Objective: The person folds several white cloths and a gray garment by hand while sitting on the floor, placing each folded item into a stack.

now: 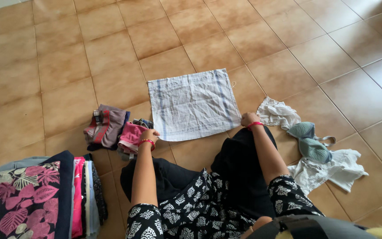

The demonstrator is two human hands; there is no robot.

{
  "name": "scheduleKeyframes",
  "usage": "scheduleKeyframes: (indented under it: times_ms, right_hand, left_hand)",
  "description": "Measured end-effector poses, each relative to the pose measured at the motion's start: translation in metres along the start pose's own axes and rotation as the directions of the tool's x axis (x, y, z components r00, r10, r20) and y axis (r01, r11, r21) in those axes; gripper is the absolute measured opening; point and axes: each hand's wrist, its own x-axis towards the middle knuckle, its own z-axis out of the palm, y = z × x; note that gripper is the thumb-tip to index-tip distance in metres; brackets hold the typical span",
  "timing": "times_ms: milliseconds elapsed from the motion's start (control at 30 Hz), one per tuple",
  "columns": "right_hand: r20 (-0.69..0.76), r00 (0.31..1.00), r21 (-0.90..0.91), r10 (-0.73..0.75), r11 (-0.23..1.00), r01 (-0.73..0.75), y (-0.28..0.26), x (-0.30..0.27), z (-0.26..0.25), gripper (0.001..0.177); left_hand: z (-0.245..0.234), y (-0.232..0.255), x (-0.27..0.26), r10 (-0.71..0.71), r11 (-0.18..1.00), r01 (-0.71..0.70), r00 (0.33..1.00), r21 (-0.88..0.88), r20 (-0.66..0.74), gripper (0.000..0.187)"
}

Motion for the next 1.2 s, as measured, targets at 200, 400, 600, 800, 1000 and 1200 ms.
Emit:
scheduleKeyframes:
  times_ms: [200, 400, 600, 800, 1000, 1200]
  right_hand:
    - [-0.231, 0.971, 0.332, 0.063, 0.943, 0.018, 0.007, -0.036, -0.029, 0.025]
    - [-0.379, 0.894, 0.689, 0.241, 0.718, 0.099, 0.014, -0.045, -0.034, 0.019]
    - [-0.624, 0.726, 0.654, 0.288, 0.701, 0.284, 0.002, -0.032, -0.029, 0.016]
    - [-0.684, 0.674, 0.626, 0.281, 0.701, 0.343, -0.01, 0.003, -0.021, 0.007]
    - [-0.807, 0.591, 0.361, 0.001, 0.792, 0.492, -0.022, 0.039, -0.01, 0.017]
    - [-0.81, 0.582, 0.254, -0.075, 0.85, 0.462, -0.025, 0.077, -0.006, 0.018]
  left_hand:
    - [-0.002, -0.003, -0.006, -0.016, 0.99, 0.072, 0.915, -0.125, 0.404, 0.024]
    - [-0.008, -0.011, -0.008, 0.098, 0.843, 0.16, 0.893, -0.513, 0.439, 0.025]
    - [-0.007, -0.006, 0.006, 0.102, 0.667, -0.189, 0.981, -0.721, -0.164, 0.017]
    - [0.003, -0.004, 0.029, -0.002, 0.775, -0.333, 0.848, -0.537, -0.53, 0.014]
    - [0.014, -0.006, 0.07, -0.008, 0.866, -0.366, 0.673, -0.342, -0.74, 0.01]
    - [0.022, 0.001, 0.114, 0.036, 0.768, -0.51, 0.638, -0.387, -0.769, 0.01]
